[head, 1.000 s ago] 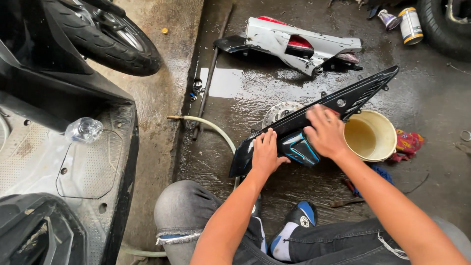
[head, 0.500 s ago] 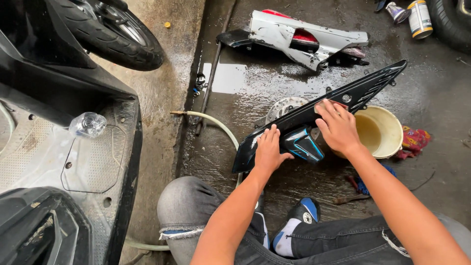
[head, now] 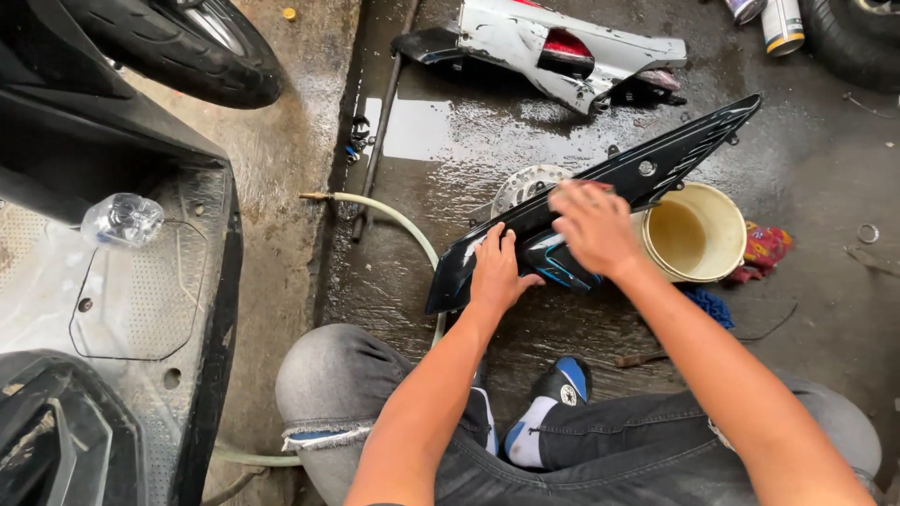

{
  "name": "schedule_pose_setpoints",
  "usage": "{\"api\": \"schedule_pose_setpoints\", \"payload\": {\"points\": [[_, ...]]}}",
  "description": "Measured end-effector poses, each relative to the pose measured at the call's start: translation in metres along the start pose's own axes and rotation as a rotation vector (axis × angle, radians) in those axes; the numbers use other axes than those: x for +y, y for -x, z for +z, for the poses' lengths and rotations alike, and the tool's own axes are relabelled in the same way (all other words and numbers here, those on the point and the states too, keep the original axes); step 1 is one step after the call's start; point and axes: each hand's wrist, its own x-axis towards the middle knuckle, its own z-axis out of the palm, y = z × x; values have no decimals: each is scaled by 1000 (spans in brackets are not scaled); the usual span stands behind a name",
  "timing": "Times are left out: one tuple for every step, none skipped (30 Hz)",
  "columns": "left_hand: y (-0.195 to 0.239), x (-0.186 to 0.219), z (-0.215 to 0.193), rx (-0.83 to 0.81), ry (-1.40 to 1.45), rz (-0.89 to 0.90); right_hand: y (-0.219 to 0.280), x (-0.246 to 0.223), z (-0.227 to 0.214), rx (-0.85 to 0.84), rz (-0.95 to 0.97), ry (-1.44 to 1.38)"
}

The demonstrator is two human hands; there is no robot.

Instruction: The person sits on the floor and sands a black motorcycle fairing with a red sanding block. They hold the fairing with one hand and rub the sanding block over its surface with the other, occasionally dipping the block into a bucket of water.

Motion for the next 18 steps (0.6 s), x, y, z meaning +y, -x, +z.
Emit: {"api": "schedule_pose_setpoints", "payload": {"points": [[0, 1, 1, 1, 1, 1, 2, 9, -6, 1, 0, 2], [0, 1, 1, 14, -19, 20, 4, 17, -11, 3, 75, -42], [0, 1, 2, 27, -39, 40, 6, 25, -16, 6, 150, -86], [1, 1, 1, 28, -38, 39, 3, 19, -6, 5, 149, -85], [2, 2, 0, 19, -42, 37, 0, 14, 3, 77, 110, -29], [1, 3, -1, 12, -45, 38, -4, 10, 12, 151, 73, 29], [1, 3, -2, 13, -44, 40, -7, -5, 18, 153, 74, 32], [1, 2, -1, -9, -40, 23, -10, -20, 25, 117, -5, 16], [2, 2, -1, -32, -36, 5, -13, -35, 32, 80, -84, 1], [1, 2, 0, -30, -37, 4, -12, -44, 25, 82, -87, 1], [-1, 2, 2, -43, -12, -13, -11, -53, 19, -35, -100, -33], [-1, 1, 2, -58, 10, -32, -10, -63, 12, -152, -113, -71], [2, 2, 0, -56, 7, -34, -12, -56, 10, -150, -116, -74], [4, 3, -2, -15, -36, -3, -15, -49, 7, -128, -85, -53], [6, 5, -5, 25, -78, 29, -18, -41, 4, -106, -54, -31], [7, 7, -8, 28, -81, 29, -16, -24, 3, -102, -56, -32], [8, 9, -12, 27, -125, 30, -14, -7, 1, 179, -77, 91], [10, 11, -15, 26, -167, 30, -11, 11, 0, 460, -96, 214]]}}
